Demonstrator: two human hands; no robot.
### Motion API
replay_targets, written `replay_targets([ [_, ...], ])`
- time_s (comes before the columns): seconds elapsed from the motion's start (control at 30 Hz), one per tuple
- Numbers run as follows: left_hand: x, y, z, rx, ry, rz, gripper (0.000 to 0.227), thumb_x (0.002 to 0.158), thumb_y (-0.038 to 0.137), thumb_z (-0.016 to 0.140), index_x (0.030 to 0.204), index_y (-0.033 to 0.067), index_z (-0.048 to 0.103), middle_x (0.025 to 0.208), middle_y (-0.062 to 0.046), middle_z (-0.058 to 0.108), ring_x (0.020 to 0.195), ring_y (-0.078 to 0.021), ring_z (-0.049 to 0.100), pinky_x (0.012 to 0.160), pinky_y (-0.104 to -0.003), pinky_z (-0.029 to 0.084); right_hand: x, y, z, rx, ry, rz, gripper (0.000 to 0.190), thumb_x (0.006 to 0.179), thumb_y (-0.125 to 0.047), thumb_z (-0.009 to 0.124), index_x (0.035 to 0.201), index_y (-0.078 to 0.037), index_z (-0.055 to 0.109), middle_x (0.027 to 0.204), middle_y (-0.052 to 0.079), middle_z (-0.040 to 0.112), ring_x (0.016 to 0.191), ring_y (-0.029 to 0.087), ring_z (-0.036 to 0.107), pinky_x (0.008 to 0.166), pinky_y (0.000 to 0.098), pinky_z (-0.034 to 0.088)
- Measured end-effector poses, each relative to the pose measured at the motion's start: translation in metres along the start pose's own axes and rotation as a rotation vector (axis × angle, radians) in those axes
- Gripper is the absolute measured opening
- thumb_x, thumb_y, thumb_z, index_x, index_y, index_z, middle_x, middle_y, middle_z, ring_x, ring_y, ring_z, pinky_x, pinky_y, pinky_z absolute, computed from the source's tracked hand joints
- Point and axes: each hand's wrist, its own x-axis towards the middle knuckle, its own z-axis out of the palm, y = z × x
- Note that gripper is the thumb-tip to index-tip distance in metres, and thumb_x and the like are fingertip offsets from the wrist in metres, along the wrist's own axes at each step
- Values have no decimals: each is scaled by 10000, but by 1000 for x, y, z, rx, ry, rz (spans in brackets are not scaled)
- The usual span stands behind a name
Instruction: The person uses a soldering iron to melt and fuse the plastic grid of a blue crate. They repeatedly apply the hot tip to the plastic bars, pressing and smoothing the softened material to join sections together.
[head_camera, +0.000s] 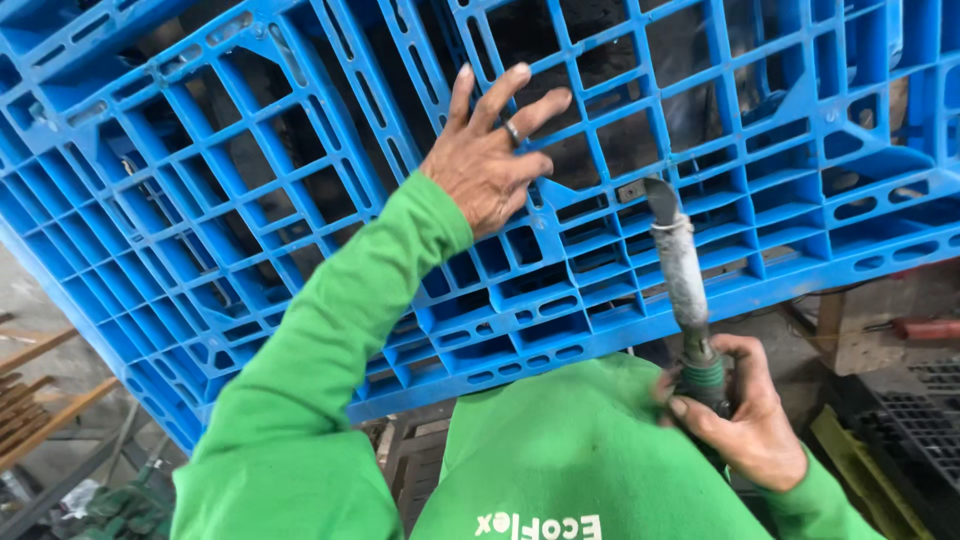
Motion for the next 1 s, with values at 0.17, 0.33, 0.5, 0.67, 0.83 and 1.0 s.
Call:
replay_targets([
  [0.17, 11, -16, 1, -15, -20, 86, 86, 910, 228, 674, 903, 176, 742, 1650, -15, 375, 1561, -347, 81, 1204, -722, -30, -2, 5, 39, -682, 235, -15, 653, 736, -119, 819, 1317, 5, 549, 1001, 111, 686, 816, 136, 666, 748, 278, 520],
  [0.33, 14, -15, 1, -100, 7, 76, 139, 875, 193, 641, 877, 136, 768, 1523, -8, 499, 1536, -275, 206, 1236, -689, -4, 4, -19, 67, -639, 219, -175, 610, 870, -99, 697, 1456, -34, 543, 1059, 118, 664, 761, 192, 627, 674, 321, 518],
  [0.5, 12, -18, 0, -166, 46, 70, 169, 861, 188, 627, 855, 135, 788, 1402, -5, 586, 1488, -242, 330, 1258, -662, 9, 15, -29, 90, -860, 295, -202, 628, 820, -138, 759, 1418, -87, 572, 843, 109, 579, 667, 239, 601, 631, 367, 498],
  [0.67, 14, -19, 4, -167, 41, 63, 154, 810, 197, 643, 822, 157, 791, 1361, -31, 591, 1444, -244, 363, 1230, -663, -5, 17, -30, 95, -905, 310, -138, 642, 809, -148, 777, 1420, -115, 584, 802, 102, 548, 613, 242, 574, 598, 375, 489],
  [0.83, 14, -22, 6, -148, 66, 83, 147, 804, 206, 650, 818, 167, 791, 1355, -42, 593, 1437, -244, 372, 1230, -652, -12, 18, -31, 97, -944, 315, -176, 636, 821, -153, 759, 1427, -107, 571, 835, 97, 562, 628, 238, 596, 600, 382, 498],
  [1.0, 11, -25, 11, -188, 101, 93, 120, 801, 195, 671, 814, 170, 788, 1335, -56, 598, 1422, -256, 383, 1222, -662, 15, 20, -33, 86, -1023, 257, -78, 672, 822, -177, 742, 1460, -146, 532, 851, 104, 583, 632, 268, 621, 588, 403, 510],
])
